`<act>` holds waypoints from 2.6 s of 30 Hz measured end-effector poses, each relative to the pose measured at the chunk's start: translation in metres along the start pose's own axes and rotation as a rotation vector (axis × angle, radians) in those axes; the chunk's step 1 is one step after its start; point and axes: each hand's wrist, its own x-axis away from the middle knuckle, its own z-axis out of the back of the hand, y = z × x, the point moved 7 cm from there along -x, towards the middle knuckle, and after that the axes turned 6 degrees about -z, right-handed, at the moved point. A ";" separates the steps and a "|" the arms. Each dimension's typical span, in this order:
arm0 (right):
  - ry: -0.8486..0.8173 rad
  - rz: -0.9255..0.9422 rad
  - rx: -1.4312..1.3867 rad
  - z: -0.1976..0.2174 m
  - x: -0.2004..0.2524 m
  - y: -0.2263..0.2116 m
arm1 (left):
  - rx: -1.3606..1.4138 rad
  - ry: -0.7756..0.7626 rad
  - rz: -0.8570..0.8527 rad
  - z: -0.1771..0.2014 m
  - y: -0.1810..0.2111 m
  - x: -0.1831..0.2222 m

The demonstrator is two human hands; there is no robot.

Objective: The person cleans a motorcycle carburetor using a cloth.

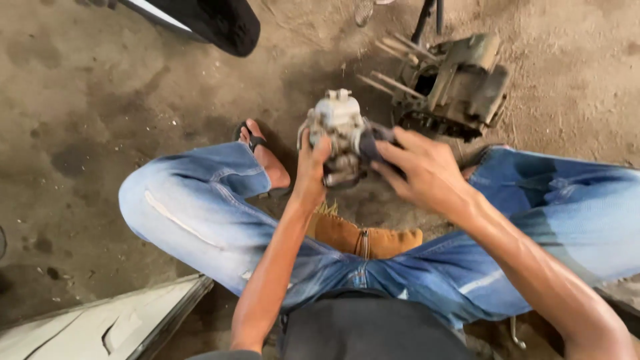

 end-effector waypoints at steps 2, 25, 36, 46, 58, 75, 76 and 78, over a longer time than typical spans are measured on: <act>0.043 0.002 0.238 0.001 0.003 -0.017 | 0.073 -0.023 0.007 -0.001 -0.005 0.002; -0.353 -0.350 -0.614 -0.039 0.013 0.046 | -0.274 -0.223 -0.495 -0.049 0.100 0.038; -0.148 -0.252 0.341 -0.042 0.026 0.021 | -0.476 -0.142 -0.197 -0.026 0.053 0.007; -0.353 -0.741 -1.255 -0.067 0.036 0.108 | -0.019 -0.279 -0.096 -0.012 -0.006 -0.013; 0.209 -0.412 -1.291 0.039 0.003 0.059 | 0.467 -0.494 0.092 0.001 -0.023 -0.014; 0.137 0.009 0.497 -0.015 0.030 -0.015 | -0.056 -0.433 -0.242 -0.030 0.066 0.014; 0.138 0.006 0.498 -0.019 0.029 -0.018 | -0.055 -0.435 -0.240 -0.032 0.068 0.013; 0.073 -0.099 0.574 -0.030 0.027 -0.016 | -0.190 -0.396 -0.245 -0.032 0.071 0.011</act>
